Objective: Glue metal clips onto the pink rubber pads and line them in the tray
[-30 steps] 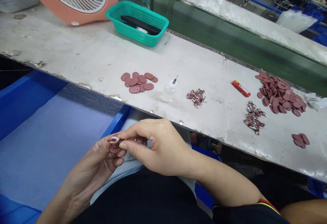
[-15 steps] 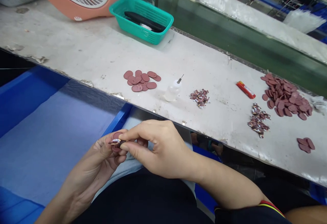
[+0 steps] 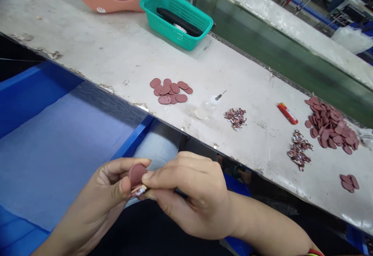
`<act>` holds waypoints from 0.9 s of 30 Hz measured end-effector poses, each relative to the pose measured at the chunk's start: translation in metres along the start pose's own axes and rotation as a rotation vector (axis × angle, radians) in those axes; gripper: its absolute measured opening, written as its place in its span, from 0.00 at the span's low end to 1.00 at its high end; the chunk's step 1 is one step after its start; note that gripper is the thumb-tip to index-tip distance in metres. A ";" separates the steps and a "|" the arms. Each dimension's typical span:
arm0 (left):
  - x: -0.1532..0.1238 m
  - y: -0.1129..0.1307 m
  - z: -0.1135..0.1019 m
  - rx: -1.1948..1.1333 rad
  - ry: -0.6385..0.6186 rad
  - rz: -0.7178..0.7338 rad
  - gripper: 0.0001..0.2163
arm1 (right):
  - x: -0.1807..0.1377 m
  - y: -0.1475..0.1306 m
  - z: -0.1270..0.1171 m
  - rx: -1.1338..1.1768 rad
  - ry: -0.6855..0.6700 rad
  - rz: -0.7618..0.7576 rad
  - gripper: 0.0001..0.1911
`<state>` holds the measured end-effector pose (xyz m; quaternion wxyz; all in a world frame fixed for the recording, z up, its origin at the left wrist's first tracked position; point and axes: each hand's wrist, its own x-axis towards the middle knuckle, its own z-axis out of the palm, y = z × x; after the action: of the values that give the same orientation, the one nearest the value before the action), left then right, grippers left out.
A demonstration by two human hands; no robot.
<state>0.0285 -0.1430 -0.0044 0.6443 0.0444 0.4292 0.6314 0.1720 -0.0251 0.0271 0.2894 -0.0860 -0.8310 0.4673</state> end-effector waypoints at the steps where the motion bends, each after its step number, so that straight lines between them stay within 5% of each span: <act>1: -0.001 0.000 -0.001 -0.005 -0.011 -0.002 0.11 | 0.000 -0.002 0.000 -0.008 -0.005 -0.015 0.17; 27: 0.019 -0.004 -0.026 -0.046 0.103 -0.060 0.15 | 0.007 0.036 0.024 0.014 0.029 0.021 0.04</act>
<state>0.0125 -0.1400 -0.0325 0.6408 -0.0157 0.4483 0.6230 0.1488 -0.0200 -0.0091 0.2971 -0.0997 -0.8224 0.4749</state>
